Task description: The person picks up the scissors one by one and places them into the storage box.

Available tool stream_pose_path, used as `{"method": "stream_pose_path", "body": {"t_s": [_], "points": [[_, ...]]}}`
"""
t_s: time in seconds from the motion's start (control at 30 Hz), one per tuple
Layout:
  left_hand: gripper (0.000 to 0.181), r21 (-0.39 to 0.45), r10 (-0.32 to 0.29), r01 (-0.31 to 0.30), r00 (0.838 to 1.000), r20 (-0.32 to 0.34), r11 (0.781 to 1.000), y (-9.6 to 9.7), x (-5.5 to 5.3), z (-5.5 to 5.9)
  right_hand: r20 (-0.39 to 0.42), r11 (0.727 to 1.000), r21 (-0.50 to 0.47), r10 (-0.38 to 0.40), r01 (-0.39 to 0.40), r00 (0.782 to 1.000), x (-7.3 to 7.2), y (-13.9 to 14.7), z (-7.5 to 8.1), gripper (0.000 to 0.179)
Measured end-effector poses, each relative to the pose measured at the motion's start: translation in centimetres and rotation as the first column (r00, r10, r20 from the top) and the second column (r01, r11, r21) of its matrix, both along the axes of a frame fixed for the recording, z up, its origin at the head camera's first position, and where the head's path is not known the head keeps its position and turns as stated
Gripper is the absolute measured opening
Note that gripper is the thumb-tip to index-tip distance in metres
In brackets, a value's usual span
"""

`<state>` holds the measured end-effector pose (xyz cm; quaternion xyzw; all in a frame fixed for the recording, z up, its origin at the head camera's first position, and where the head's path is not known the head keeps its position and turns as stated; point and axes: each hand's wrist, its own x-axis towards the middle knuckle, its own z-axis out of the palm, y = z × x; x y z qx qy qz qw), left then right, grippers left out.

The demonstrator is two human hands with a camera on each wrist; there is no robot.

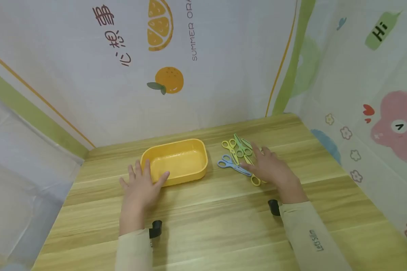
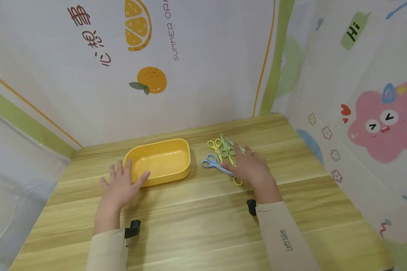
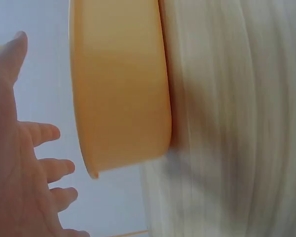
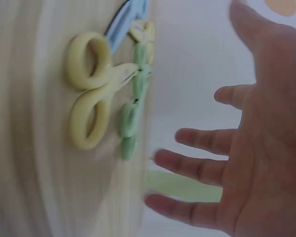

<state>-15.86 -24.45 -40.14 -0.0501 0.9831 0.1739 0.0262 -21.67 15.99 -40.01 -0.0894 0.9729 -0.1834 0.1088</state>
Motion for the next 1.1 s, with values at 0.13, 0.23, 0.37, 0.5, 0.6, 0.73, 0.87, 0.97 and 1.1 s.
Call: {"method": "stream_pose_path", "body": {"t_s": [0.13, 0.23, 0.37, 0.5, 0.6, 0.73, 0.87, 0.97, 1.1], "points": [[0.116, -0.002, 0.012, -0.012, 0.999, 0.033, 1.000, -1.1, -0.5, -0.2, 0.062, 1.000, -0.002, 0.013, -0.013, 0.998, 0.0, 1.0, -0.9, 0.107], [0.118, -0.001, 0.014, -0.014, 0.998, 0.064, 1.000, -1.7, -1.0, -0.2, 0.106, 1.000, -0.012, 0.010, -0.009, 0.994, 0.0, 1.8, -1.5, 0.108], [0.121, 0.013, 0.011, -0.012, 0.993, 0.116, 1.000, -2.3, -1.5, -0.3, 0.149, 1.000, -0.025, 0.013, -0.010, 0.989, 0.3, 2.2, -2.0, 0.109], [0.124, 0.032, 0.005, -0.011, 0.984, 0.176, 0.999, -2.8, -1.8, -0.5, 0.188, 0.999, -0.050, 0.023, -0.013, 0.982, 0.6, 2.2, -2.5, 0.111], [0.127, 0.057, -0.002, -0.011, 0.975, 0.223, 0.998, -3.0, -1.9, -0.4, 0.177, 0.999, -0.030, 0.045, -0.040, 0.983, 0.5, 2.1, -2.9, 0.111], [0.130, 0.108, -0.015, -0.017, 0.957, 0.288, 0.994, -3.1, -2.2, -0.1, 0.170, 0.998, 0.025, 0.061, -0.066, 0.984, 0.1, 1.8, -3.0, 0.111], [0.129, 0.152, -0.030, -0.022, 0.945, 0.326, 0.988, -3.2, -2.4, 0.1, 0.182, 0.996, 0.047, 0.071, -0.081, 0.981, -0.2, 1.7, -3.0, 0.112], [0.130, 0.169, -0.032, -0.027, 0.941, 0.338, 0.985, -3.1, -2.3, -0.1, 0.187, 0.994, 0.037, 0.091, -0.100, 0.978, -0.2, 1.9, -3.0, 0.112], [0.130, 0.172, -0.025, -0.036, 0.941, 0.338, 0.984, -3.0, -2.3, -0.1, 0.177, 0.994, 0.011, 0.104, -0.107, 0.979, 0.0, 2.2, -3.2, 0.104]]}}
